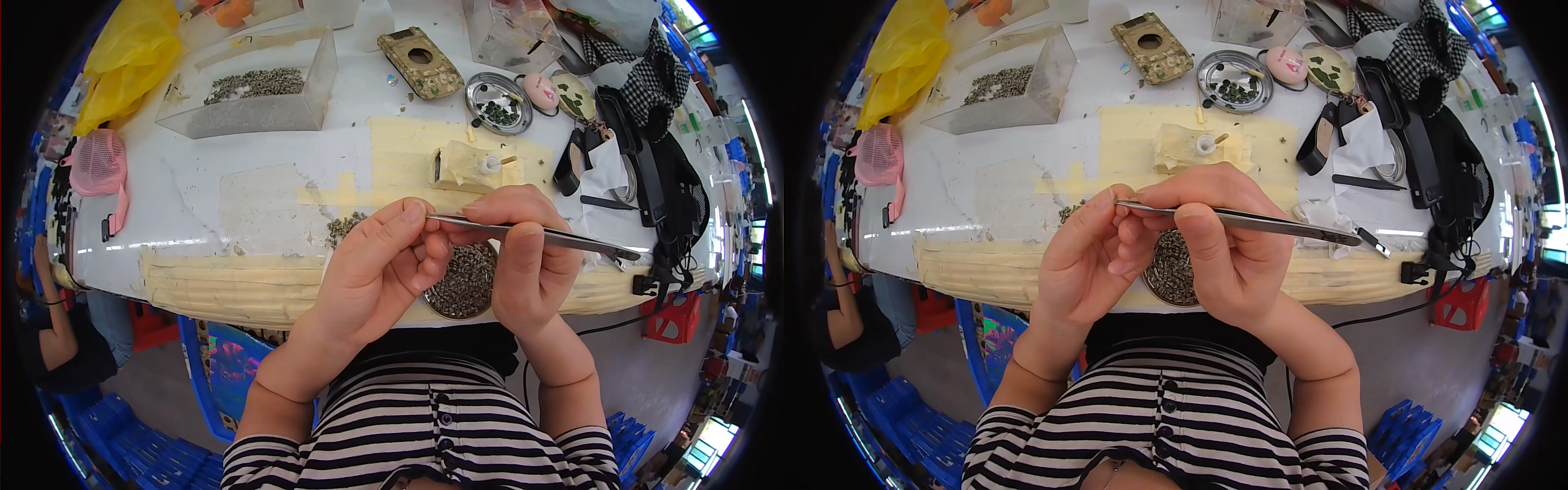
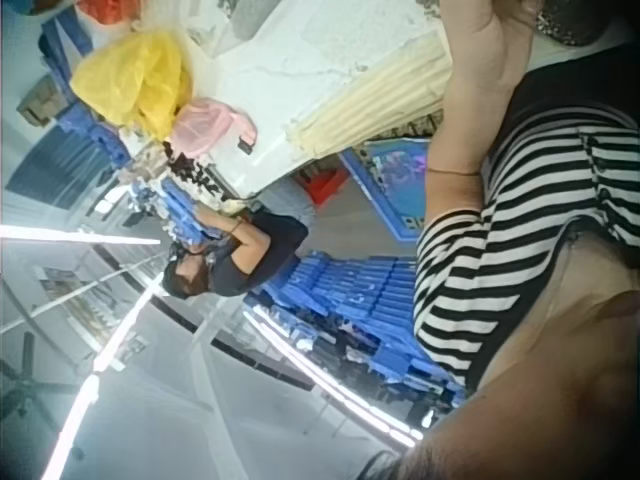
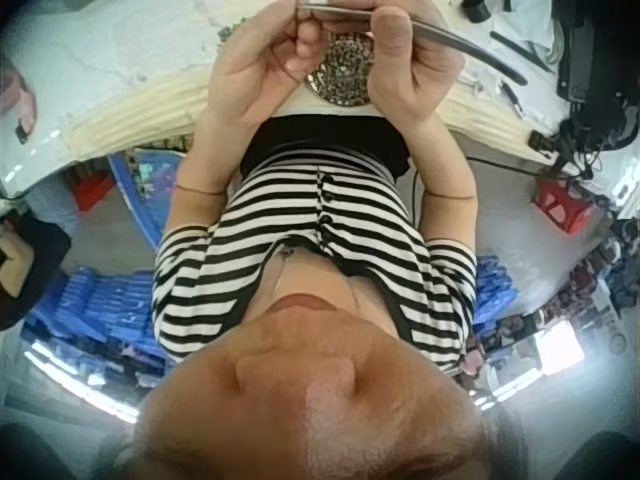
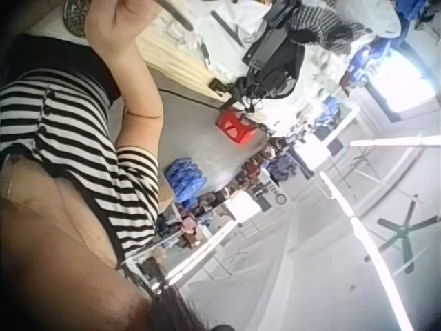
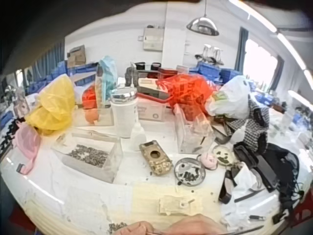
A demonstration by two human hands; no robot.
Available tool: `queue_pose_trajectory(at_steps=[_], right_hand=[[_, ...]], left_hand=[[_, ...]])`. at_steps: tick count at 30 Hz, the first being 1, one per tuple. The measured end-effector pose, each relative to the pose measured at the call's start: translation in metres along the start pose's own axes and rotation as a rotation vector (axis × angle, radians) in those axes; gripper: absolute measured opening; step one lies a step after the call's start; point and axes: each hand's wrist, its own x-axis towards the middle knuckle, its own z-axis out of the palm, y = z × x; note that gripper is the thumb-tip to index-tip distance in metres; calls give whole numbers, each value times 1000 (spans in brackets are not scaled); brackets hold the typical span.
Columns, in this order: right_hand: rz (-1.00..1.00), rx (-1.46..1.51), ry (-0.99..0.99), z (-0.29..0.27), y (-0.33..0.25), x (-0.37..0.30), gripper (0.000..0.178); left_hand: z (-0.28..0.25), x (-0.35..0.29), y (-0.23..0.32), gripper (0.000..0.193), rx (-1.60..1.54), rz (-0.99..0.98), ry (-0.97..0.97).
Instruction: Assembling small toy components using tweezers at a workbench.
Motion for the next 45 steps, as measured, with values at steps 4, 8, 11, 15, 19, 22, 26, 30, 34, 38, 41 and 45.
queue_pose_trajectory(at_steps=[4,8,11,15,19,22,26,30,34,38,41,45], right_hand=[[-15,-53,-68,-6,-4,5,24],[-10,-23,-57,-6,-3,5,24],[-38,-39,-62,-7,-3,6,24],[-34,-64,-80,-7,-3,6,24],[-46,-85,-93,-8,-4,6,24],[5,6,-39,-4,-4,5,27],[196,206,67,2,-6,3,35],[407,332,145,1,-6,6,42],[545,383,191,-1,-10,11,47],[578,467,235,-2,-10,12,47],[547,498,233,-3,-9,10,46],[356,399,182,0,-9,4,41]], left_hand=[[-1,-2,0,25,2,-26,-16],[-3,-2,0,25,0,-24,-58],[-3,-1,0,25,-4,-30,-89],[-2,-2,0,25,-11,-28,-69],[-4,-1,-1,25,-32,-30,-77],[0,-1,2,25,2,-52,-79],[1,0,1,25,24,-52,-47],[1,0,-1,25,48,-37,-40],[0,1,-1,22,24,-43,-31],[2,1,0,21,37,-40,-24],[2,1,-1,20,32,-37,-20],[1,0,-1,19,33,-34,-18]])
